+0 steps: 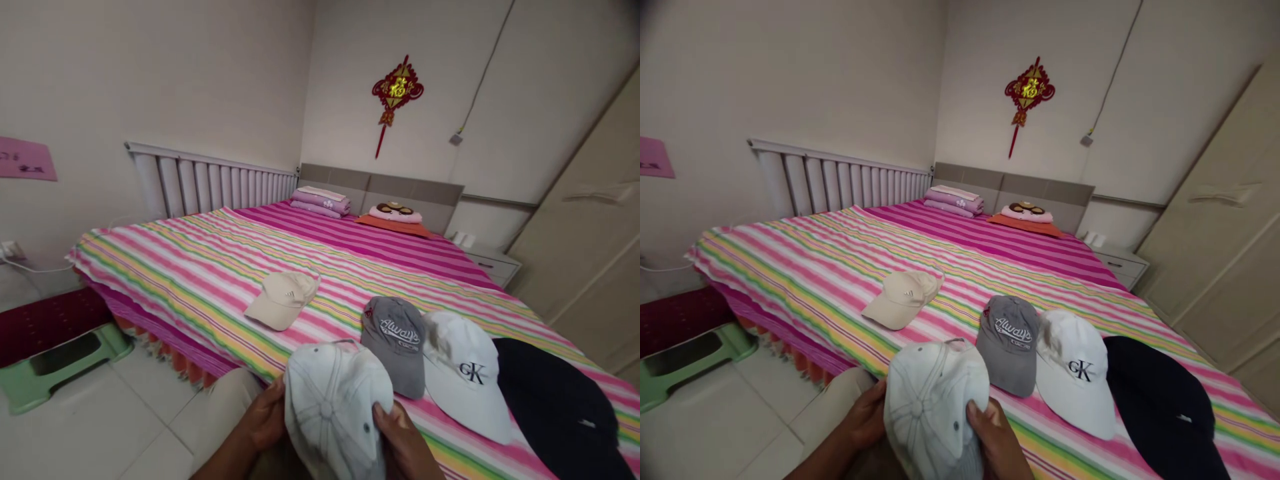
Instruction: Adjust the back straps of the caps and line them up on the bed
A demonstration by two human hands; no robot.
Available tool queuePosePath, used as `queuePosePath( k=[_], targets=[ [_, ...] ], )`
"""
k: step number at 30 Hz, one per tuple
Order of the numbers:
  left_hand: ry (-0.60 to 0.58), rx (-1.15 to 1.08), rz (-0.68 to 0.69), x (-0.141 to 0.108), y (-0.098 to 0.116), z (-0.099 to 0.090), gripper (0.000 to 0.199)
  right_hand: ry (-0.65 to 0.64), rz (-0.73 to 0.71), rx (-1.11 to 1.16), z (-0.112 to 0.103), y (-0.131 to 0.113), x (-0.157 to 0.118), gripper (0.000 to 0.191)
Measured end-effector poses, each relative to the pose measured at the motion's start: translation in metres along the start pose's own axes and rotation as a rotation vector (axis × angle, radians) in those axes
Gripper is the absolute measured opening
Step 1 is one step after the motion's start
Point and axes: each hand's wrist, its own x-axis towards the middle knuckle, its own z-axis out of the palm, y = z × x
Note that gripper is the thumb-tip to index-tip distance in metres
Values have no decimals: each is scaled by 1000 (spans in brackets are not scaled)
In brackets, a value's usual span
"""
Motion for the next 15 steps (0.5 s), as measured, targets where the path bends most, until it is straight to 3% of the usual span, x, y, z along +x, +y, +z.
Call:
queuePosePath(
  k=[5, 10, 15],
  targets=[
    [59, 13, -4, 4, 1, 28, 27, 48, -40, -16, -10, 1, -20, 32],
    [61, 107, -157, 2, -7, 44, 29, 94, -98, -14, -27, 4, -41, 43],
    [48, 221, -125, 5, -13, 57, 24, 17, -36, 73, -22, -1, -48, 47]
  ],
)
